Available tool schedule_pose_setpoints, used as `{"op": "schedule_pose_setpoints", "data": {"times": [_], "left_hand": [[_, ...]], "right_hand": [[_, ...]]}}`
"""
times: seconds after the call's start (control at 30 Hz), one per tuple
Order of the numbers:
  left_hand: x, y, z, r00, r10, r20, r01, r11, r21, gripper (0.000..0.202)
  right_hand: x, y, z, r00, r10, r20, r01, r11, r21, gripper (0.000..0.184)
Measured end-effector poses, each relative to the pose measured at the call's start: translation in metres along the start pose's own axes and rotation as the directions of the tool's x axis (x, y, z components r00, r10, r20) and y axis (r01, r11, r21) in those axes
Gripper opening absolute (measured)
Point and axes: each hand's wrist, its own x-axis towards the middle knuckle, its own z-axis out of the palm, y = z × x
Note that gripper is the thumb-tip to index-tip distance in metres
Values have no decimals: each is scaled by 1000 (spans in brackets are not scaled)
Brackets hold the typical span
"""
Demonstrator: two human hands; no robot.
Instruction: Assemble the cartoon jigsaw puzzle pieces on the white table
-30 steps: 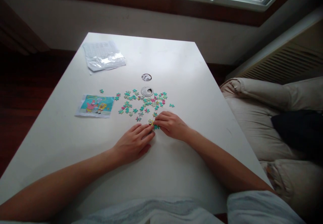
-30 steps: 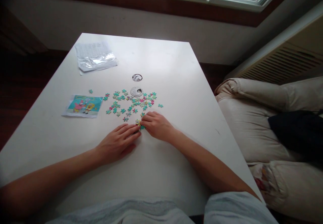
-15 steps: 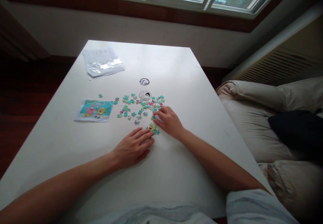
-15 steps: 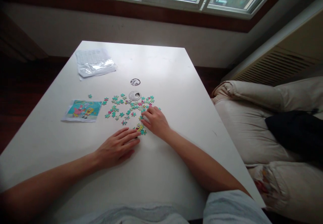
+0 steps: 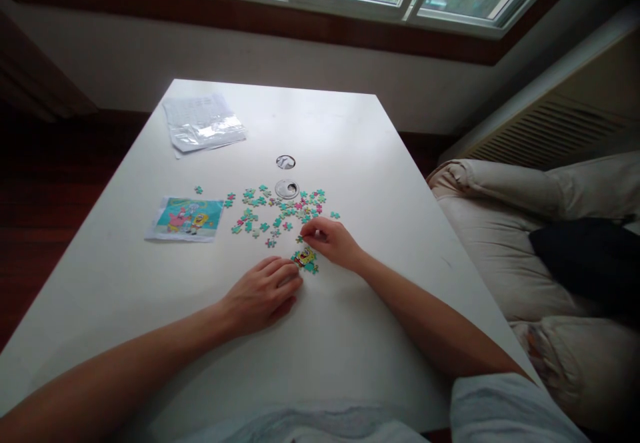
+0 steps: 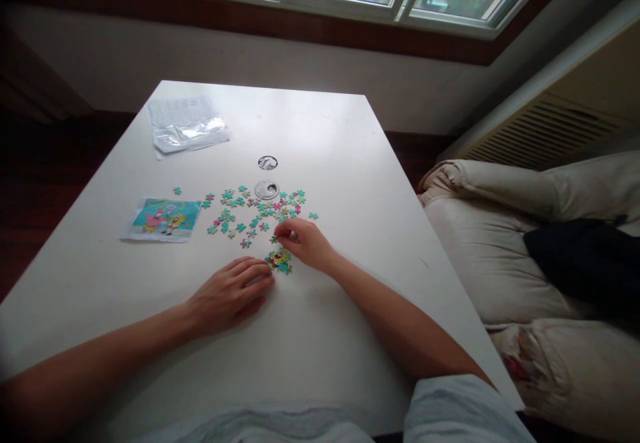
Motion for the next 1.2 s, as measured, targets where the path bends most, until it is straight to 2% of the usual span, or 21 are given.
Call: {"op": "schedule_pose_setpoints", "data": {"times": [0.2, 0.43, 0.67, 1.2], "left_hand": [[0, -2, 1, 1000, -18, 2, 18, 999, 35, 36], [1, -1, 2, 999, -11, 42, 8, 997, 76, 39], [1, -1, 4, 998, -19, 56, 15, 997, 69, 39], [0, -2, 4, 999, -17, 34, 15, 998, 61, 38]], "right_hand": [[1, -6, -3, 998, -12, 69, 9, 999, 48, 11], [3, -4, 0, 984, -154, 86, 162, 982, -96, 11], [6, -1, 2, 962, -243, 123, 259, 955, -145, 13], [3, 5, 4, 928, -335, 163, 365, 906, -215, 24]]}}
